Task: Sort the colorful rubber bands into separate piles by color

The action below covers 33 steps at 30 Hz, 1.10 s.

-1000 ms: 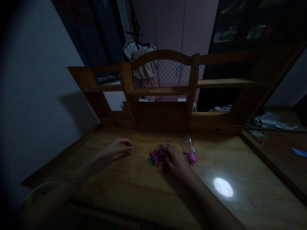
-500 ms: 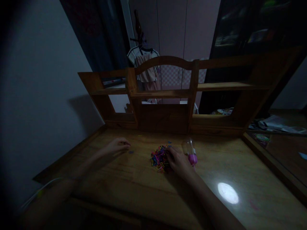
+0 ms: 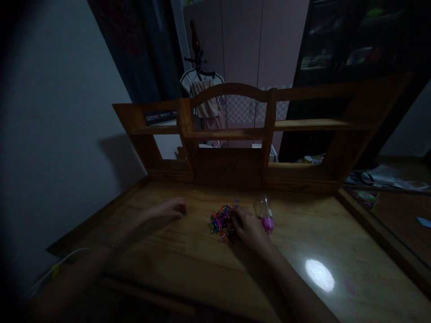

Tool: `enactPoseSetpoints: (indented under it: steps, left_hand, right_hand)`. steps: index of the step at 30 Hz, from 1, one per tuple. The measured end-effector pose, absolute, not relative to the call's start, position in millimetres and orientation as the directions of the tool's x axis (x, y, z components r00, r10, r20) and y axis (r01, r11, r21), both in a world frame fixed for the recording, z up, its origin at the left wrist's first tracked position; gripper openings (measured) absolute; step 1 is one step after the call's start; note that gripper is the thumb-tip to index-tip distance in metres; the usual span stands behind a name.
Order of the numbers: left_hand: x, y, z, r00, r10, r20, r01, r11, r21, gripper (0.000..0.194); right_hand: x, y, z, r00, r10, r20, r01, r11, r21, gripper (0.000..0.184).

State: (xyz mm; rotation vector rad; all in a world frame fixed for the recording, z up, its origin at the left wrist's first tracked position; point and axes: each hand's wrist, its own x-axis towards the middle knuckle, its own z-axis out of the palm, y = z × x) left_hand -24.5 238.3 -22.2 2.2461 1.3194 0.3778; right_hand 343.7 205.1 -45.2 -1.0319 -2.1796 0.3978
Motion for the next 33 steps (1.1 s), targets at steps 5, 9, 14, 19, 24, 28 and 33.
enactPoseSetpoints:
  steps: [5, 9, 14, 19, 24, 28, 33]
  left_hand:
    - [-33.4, 239.1, -23.5, 0.499, 0.865, -0.058, 0.727, -0.382, 0.570, 0.005]
    - [-24.4, 234.0, -16.8, 0.415, 0.909, 0.044, 0.738, -0.364, 0.568, 0.012]
    - [27.8, 209.4, -21.3, 0.318, 0.925, 0.207, 0.714, -0.378, 0.590, 0.023]
    - [80.3, 187.5, -50.1, 0.282, 0.935, 0.214, 0.600, -0.346, 0.722, 0.034]
    - [92.6, 190.0, -60.8, 0.232, 0.947, 0.222, 0.569, -0.317, 0.758, 0.024]
    - [90.0, 192.2, -57.6, 0.257, 0.949, 0.181, 0.530, -0.295, 0.795, 0.020]
    - [85.0, 191.9, -53.5, 0.286, 0.951, 0.121, 0.461, -0.247, 0.852, 0.017]
  right_hand:
    - [343.9, 204.3, -45.8, -0.460, 0.769, 0.445, 0.567, 0.639, -0.519, 0.024]
    - [343.6, 205.8, -47.0, -0.455, 0.767, 0.452, 0.559, 0.641, -0.526, 0.025]
    - [343.1, 207.2, -49.1, -0.455, 0.772, 0.445, 0.564, 0.636, -0.527, 0.029]
    - [343.1, 206.4, -48.8, -0.456, 0.774, 0.439, 0.567, 0.633, -0.527, 0.028]
    - [342.5, 206.2, -47.7, -0.450, 0.771, 0.450, 0.565, 0.636, -0.525, 0.025]
    - [342.6, 207.3, -49.2, -0.455, 0.772, 0.444, 0.571, 0.635, -0.520, 0.026]
    - [342.6, 206.5, -48.9, -0.456, 0.772, 0.443, 0.574, 0.635, -0.516, 0.029]
